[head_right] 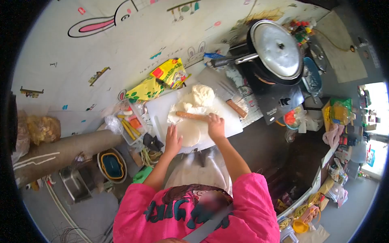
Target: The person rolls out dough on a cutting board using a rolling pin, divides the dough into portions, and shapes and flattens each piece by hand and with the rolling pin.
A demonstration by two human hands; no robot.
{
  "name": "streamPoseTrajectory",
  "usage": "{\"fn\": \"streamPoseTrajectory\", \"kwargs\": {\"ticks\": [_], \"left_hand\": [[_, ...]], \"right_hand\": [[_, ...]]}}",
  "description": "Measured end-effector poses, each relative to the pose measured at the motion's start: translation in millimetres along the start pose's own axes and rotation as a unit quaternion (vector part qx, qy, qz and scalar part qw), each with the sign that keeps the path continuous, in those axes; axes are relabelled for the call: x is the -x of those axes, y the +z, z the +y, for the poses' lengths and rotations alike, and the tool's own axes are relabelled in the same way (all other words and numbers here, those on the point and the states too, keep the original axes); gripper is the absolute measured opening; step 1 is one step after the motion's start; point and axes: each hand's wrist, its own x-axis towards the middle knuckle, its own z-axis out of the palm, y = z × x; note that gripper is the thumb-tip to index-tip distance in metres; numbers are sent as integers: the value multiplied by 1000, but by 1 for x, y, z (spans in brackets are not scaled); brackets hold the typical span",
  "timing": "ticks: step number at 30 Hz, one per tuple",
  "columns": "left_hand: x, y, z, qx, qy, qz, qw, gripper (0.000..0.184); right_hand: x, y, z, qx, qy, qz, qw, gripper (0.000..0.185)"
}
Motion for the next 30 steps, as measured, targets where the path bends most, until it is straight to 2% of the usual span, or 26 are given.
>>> {"fn": "streamPoseTrajectory", "kwargs": {"ticks": [4,8,15,18,23,27,30], "left_hand": [[-19,0,36,12,6,-35,999,68],[-48,-10,79,68,36,-50,996,67],[-101,7,185,124,121,-37,984,58],[-122,45,243,155,147,-39,976,57],[-153,129,348,163,162,-69,971,60],[-169,182,406,152,170,-65,972,59],[-177,206,437,226,129,-63,963,59]], "right_hand": [[10,-36,-17,-85,2,1,996,41],[9,-75,-8,-131,-2,36,991,35],[-5,-136,75,-102,16,147,984,29],[-1,-152,135,-103,26,183,977,28],[15,-191,253,-99,53,181,977,29],[21,-219,325,20,94,151,984,34],[13,-224,354,85,140,43,986,36]]}}
